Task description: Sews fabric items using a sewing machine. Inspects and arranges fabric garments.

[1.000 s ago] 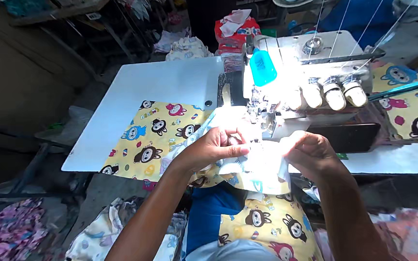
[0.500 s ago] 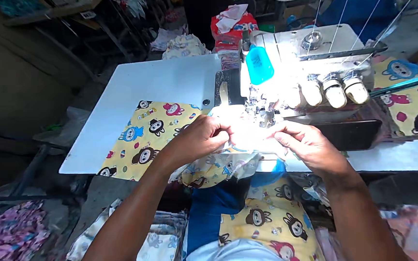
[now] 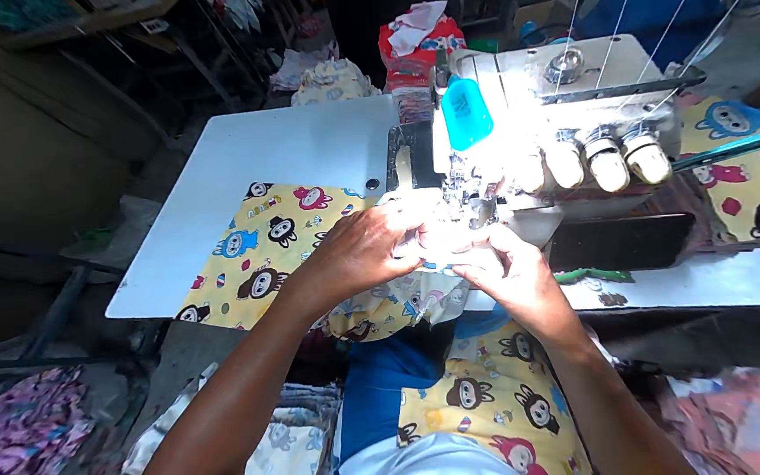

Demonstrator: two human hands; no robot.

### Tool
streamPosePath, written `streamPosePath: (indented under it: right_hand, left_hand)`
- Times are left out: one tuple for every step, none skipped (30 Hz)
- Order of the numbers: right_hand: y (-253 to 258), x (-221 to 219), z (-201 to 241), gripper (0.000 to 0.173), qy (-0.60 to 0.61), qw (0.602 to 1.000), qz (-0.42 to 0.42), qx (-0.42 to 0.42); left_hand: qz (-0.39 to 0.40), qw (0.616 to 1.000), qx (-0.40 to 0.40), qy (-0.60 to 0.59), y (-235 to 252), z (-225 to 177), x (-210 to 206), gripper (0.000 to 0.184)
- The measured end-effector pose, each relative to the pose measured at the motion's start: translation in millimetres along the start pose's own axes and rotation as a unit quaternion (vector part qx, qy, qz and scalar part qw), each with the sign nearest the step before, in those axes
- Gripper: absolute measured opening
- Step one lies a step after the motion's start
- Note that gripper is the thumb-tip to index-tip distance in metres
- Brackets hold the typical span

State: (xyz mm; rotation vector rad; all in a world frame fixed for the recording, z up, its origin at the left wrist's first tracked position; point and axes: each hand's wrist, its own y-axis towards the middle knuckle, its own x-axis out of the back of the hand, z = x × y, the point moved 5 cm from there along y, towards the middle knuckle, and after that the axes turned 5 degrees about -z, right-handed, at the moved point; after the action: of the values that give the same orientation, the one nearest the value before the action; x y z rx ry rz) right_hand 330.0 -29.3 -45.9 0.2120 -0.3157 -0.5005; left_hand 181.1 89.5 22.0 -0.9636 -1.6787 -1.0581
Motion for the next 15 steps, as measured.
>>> streamPosePath:
  right_hand:
    - [-1, 0, 0, 0.023, -0.004, 1.0, -0.005, -0.001]
    - [-2, 1, -1, 0.02, -0.008, 1.0, -0.012, -0.004]
    - [-3, 1, -2, 0.016, -0.011, 1.0, -0.018, -0.007]
    - [-4, 1, -3, 0.013, -0.012, 1.0, -0.024, -0.009]
    - [-5, 2, -3, 0.01, -0.008, 1.0, -0.028, -0.011]
    - [-6, 2, -3, 0.009, -0.002, 1.0, -0.03, -0.009]
    - [-7, 2, -4, 0.007, 0.005, 0.999, -0.033, -0.007]
    - [-8, 3, -4, 0.007, 0.01, 0.999, -0.035, -0.007]
    - [-8, 3, -4, 0.006, 0.012, 0.999, -0.036, -0.01]
    - [-9, 4, -4, 0.006, 0.012, 0.999, -0.035, -0.013]
    - [-10, 4, -4, 0.006, 0.014, 0.999, -0.034, -0.016]
    - [-10, 5, -4, 0.006, 0.017, 0.999, -0.034, -0.016]
    - [-11, 5, -4, 0.006, 0.019, 0.999, -0.034, -0.016]
    - [-11, 6, -5, 0.006, 0.017, 0.999, -0.034, -0.015]
    - [-12, 7, -6, 0.005, 0.017, 0.999, -0.034, -0.015]
  left_hand:
    - [-0.011, 1.0, -0.008, -0.012, 1, 4, -2, 0.027]
    - [-0.02, 0.999, -0.011, -0.025, 2, 8, -3, 0.027]
    - [-0.026, 0.999, -0.008, -0.033, 3, 10, -3, 0.028]
    - [-0.028, 0.999, 0.001, -0.043, 3, 12, -3, 0.028]
    - [-0.03, 0.998, 0.011, -0.05, 4, 13, -2, 0.028]
    - [-0.032, 0.998, 0.017, -0.053, 4, 13, -2, 0.028]
    - [-0.034, 0.998, 0.02, -0.054, 5, 12, -2, 0.027]
    - [-0.037, 0.998, 0.02, -0.051, 6, 11, -2, 0.025]
    - [-0.038, 0.998, 0.021, -0.045, 7, 11, -2, 0.023]
    - [-0.037, 0.998, 0.023, -0.042, 7, 10, -2, 0.02]
    - [-0.035, 0.998, 0.026, -0.041, 8, 10, -3, 0.018]
    - [-0.034, 0.998, 0.028, -0.04, 9, 10, -3, 0.018]
    - [-0.034, 0.998, 0.03, -0.04, 9, 10, -4, 0.019]
    - [-0.038, 0.998, 0.032, -0.04, 10, 9, -4, 0.021]
    - [-0.043, 0.998, 0.033, -0.039, 11, 8, -5, 0.022]
